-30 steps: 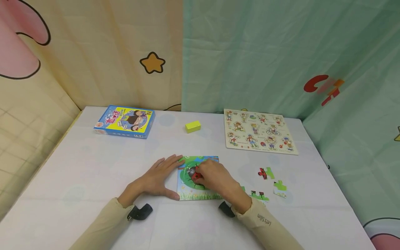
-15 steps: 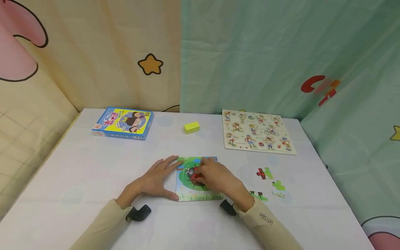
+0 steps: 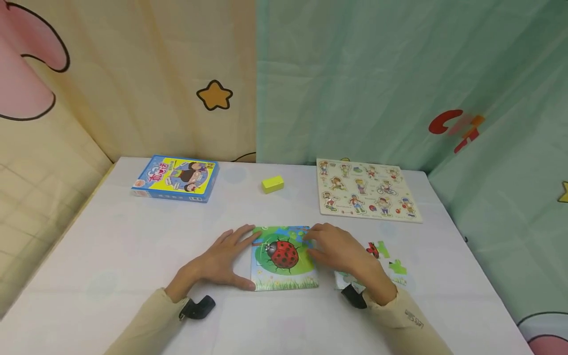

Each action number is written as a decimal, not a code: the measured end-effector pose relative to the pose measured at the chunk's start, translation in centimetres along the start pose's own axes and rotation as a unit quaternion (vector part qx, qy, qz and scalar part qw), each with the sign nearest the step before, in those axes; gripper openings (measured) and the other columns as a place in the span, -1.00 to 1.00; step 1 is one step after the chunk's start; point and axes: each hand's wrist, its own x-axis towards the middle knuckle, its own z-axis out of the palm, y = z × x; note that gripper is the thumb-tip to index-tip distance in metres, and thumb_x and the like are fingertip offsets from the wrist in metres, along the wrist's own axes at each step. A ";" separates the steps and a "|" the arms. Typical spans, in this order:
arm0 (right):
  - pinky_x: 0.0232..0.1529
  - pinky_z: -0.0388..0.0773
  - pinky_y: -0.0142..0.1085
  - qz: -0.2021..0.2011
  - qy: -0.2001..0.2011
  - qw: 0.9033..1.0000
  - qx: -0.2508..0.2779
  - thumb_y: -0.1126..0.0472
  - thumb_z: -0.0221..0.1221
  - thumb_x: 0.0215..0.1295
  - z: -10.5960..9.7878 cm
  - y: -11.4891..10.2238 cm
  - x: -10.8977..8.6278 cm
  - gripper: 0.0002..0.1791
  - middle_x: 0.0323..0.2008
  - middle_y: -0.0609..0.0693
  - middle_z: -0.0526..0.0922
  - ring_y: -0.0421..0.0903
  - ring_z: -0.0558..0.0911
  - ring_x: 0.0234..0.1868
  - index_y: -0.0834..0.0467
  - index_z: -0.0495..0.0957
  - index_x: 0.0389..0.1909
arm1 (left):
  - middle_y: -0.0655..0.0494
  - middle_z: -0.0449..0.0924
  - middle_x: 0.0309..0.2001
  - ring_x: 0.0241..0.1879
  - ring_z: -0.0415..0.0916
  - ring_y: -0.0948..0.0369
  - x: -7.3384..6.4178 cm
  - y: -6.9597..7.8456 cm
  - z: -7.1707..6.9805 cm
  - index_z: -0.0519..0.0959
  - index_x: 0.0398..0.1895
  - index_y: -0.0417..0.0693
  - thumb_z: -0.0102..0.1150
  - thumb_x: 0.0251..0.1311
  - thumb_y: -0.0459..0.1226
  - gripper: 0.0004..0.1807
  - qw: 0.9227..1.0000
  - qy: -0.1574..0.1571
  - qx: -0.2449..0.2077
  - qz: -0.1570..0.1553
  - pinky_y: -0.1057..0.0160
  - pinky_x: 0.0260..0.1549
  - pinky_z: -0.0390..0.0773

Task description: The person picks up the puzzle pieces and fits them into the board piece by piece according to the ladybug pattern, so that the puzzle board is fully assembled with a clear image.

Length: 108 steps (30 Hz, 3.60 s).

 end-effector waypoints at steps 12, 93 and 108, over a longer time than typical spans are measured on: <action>0.19 0.52 0.12 0.081 0.007 0.997 0.005 0.10 0.39 0.21 -3.0 5.8 -6.1 -0.54 0.18 0.08 0.60 0.14 0.54 0.23 0.13 0.63 0.12 | -0.04 -0.23 0.63 0.60 -0.20 -0.08 0.5 0.2 0.8 -0.06 0.63 0.11 0.47 -0.35 0.42 0.46 0.999 -0.009 0.035 -0.005 -0.18 0.54 -0.26; 0.02 0.62 -0.15 -0.076 0.009 0.997 0.024 0.13 0.36 0.18 1.7 2.3 -1.0 -0.73 -0.08 -0.10 0.61 -0.11 0.62 -0.03 0.06 0.70 -0.09 | -0.03 -0.17 0.63 0.60 -0.17 -0.08 0.5 0.9 -0.1 0.00 0.62 0.10 0.58 -0.38 0.30 0.44 0.999 -0.008 0.017 -0.033 -0.15 0.55 -0.18; -0.04 0.67 -0.11 -0.063 0.028 0.998 -0.012 0.27 0.39 0.11 2.0 0.9 -0.1 -0.82 -0.21 0.02 0.75 -0.04 0.71 -0.12 0.21 0.78 -0.25 | -0.11 -0.22 0.62 0.59 -0.21 -0.12 0.7 0.8 -0.6 -0.05 0.63 0.01 0.57 -0.30 0.28 0.44 0.999 -0.030 0.022 -0.026 -0.20 0.54 -0.20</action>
